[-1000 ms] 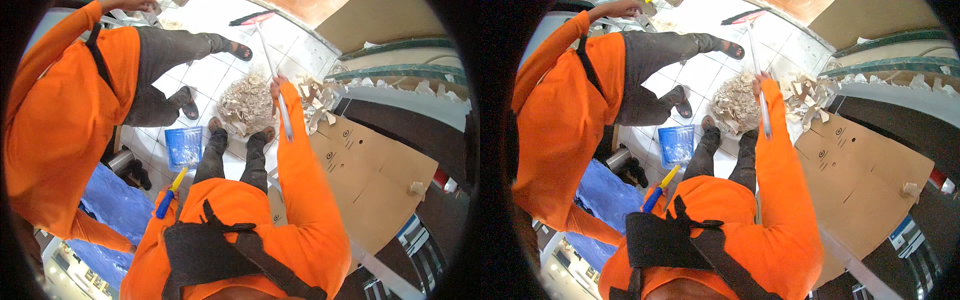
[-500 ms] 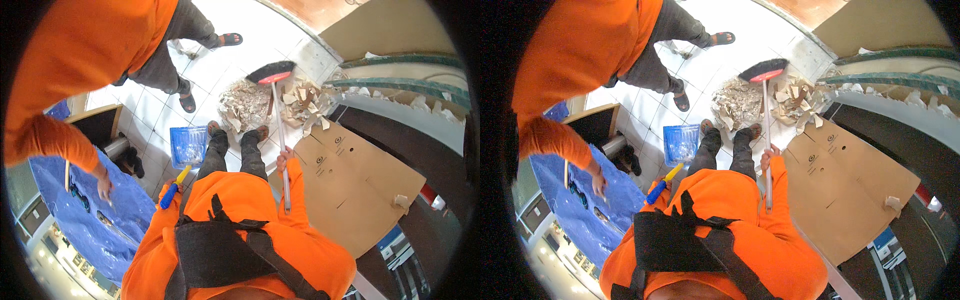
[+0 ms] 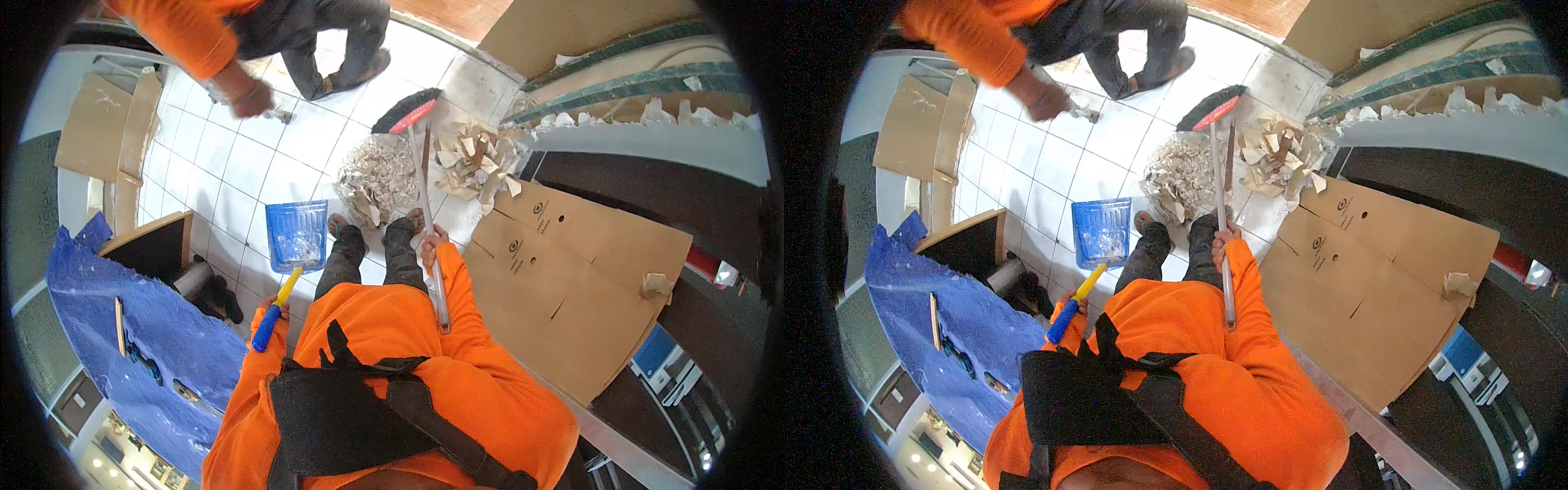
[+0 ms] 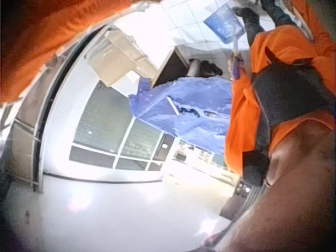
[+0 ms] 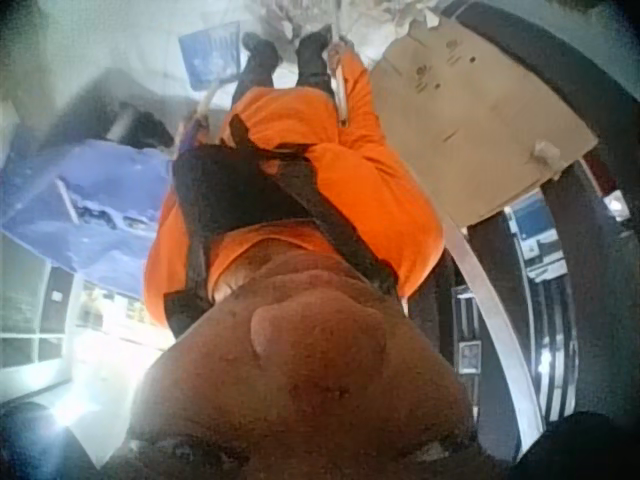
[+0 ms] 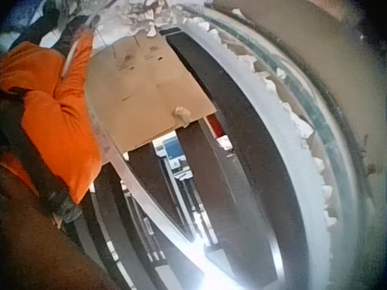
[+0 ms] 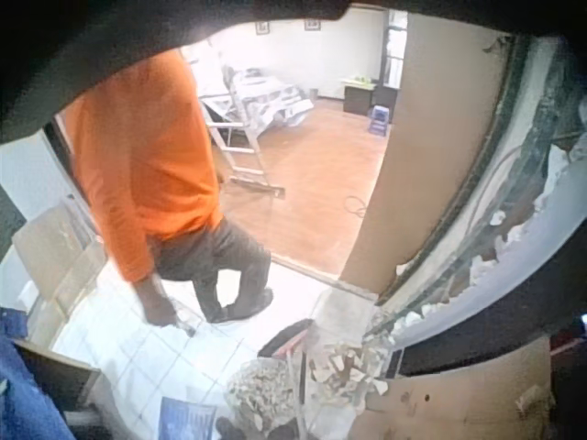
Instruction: The person sweeps a large pile of white construction debris and cardboard scraps on a tiled floor using a broom and dustpan. They gather the debris into a pile, sweep it into the dustpan, and then walk to a bucket to dump the contents. The person repeats this process to clear the floor area.
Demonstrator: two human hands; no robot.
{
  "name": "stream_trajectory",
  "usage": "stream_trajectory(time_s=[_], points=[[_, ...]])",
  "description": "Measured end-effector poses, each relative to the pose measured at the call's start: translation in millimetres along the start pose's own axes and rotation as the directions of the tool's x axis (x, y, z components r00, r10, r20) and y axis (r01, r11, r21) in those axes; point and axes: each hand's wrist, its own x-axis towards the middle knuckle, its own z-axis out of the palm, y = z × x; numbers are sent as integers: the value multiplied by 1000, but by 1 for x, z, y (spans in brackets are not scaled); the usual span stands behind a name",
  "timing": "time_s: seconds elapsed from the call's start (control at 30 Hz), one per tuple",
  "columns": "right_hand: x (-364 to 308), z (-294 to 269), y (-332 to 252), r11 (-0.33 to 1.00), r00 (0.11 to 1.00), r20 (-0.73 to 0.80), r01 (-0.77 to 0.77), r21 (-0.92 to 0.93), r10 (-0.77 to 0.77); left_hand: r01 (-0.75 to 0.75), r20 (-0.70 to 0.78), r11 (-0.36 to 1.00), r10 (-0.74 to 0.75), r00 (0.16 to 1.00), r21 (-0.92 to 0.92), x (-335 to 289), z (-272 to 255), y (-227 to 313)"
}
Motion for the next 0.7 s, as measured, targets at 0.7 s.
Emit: stream_trajectory(time_s=[0.7], points=[[56, 160, -6, 687, 918, -138, 172, -706, -372, 208, 124, 972, -194, 973, -111, 82, -20, 152]])
